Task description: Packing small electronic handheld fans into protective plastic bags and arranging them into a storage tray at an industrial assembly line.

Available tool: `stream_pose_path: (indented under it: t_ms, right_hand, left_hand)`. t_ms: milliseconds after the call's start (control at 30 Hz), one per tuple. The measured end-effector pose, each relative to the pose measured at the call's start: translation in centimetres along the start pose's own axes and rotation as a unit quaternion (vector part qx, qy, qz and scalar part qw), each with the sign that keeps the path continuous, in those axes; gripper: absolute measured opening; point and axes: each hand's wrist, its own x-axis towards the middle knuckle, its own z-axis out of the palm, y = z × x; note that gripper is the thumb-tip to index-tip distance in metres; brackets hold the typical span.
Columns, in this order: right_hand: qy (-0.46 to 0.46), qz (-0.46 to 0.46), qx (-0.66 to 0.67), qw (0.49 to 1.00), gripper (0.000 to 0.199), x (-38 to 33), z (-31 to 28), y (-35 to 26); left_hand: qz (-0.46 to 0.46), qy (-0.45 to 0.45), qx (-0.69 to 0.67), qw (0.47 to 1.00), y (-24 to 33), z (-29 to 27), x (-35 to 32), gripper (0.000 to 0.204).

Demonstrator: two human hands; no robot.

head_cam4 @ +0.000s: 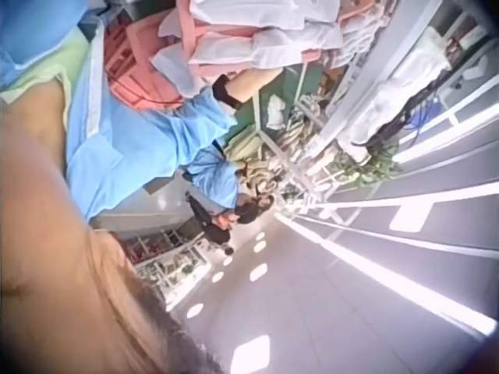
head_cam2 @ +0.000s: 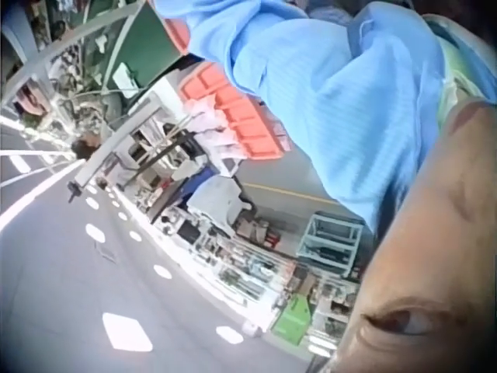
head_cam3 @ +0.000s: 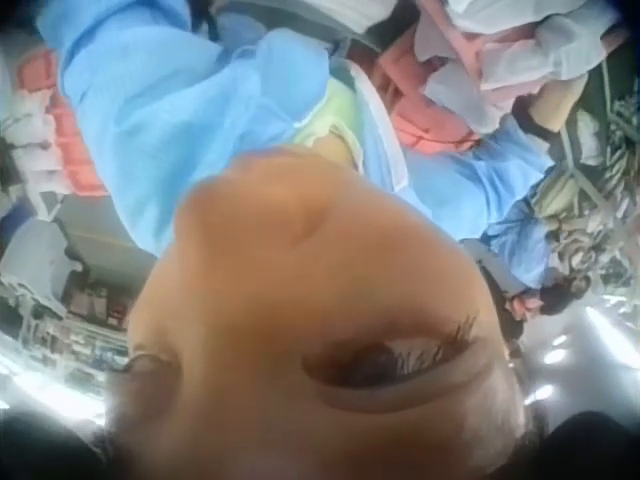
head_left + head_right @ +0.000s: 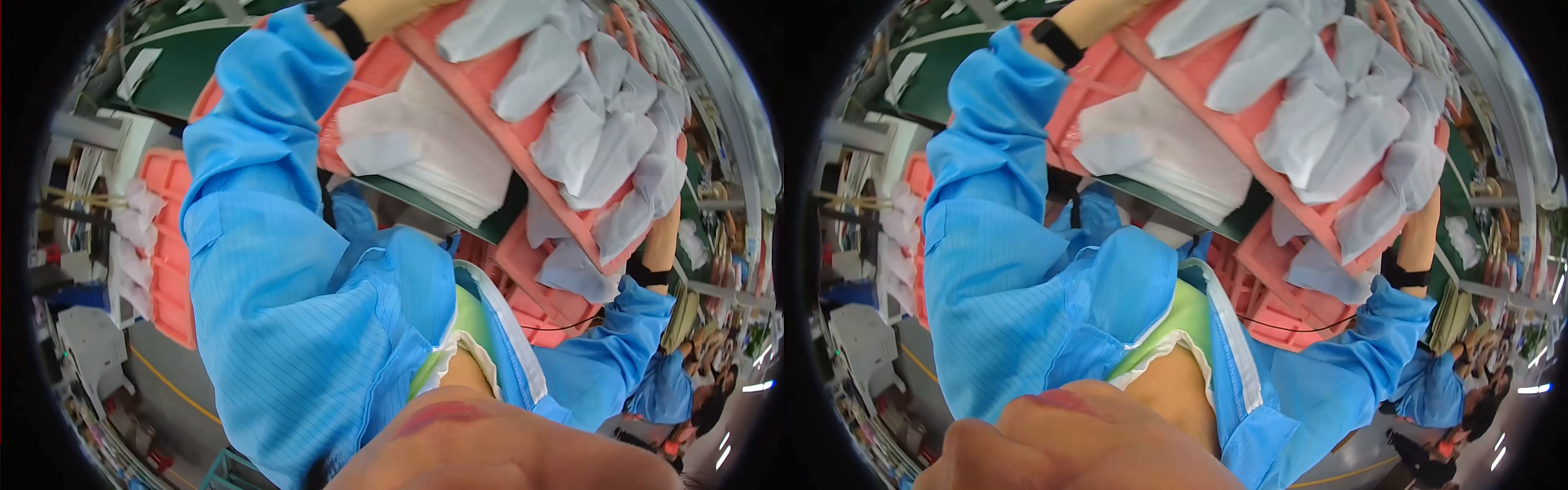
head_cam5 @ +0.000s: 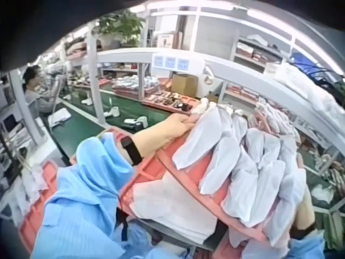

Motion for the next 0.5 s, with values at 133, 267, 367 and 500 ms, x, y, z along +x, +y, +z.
stream_pose_path:
  t_ms: [133, 267, 367, 500]
  right_hand:
    - [0.013, 0.048, 0.048, 0.998, 0.031, 14.1, 0.9, 1.0]
    - [0.018, 0.095, 0.091, 0.991, 0.031, 19.5, 11.4, 3.5]
    - [0.030, 0.134, 0.109, 0.984, 0.031, 19.6, 17.2, 4.1]
    - [-0.018, 0.162, 0.167, 0.972, 0.032, 23.2, 22.3, 6.2]
  left_hand:
    - [0.044, 0.020, 0.022, 0.999, 1.5, -5.1, -5.0, 0.028]
    - [-0.061, 0.120, 0.095, 0.986, 5.2, -11.2, -10.2, 0.026]
    - [-0.103, 0.177, 0.012, 0.979, 7.0, -12.8, -14.6, 0.023]
    - [-0.092, 0.184, 0.162, 0.965, 6.8, -25.9, -17.1, 0.028]
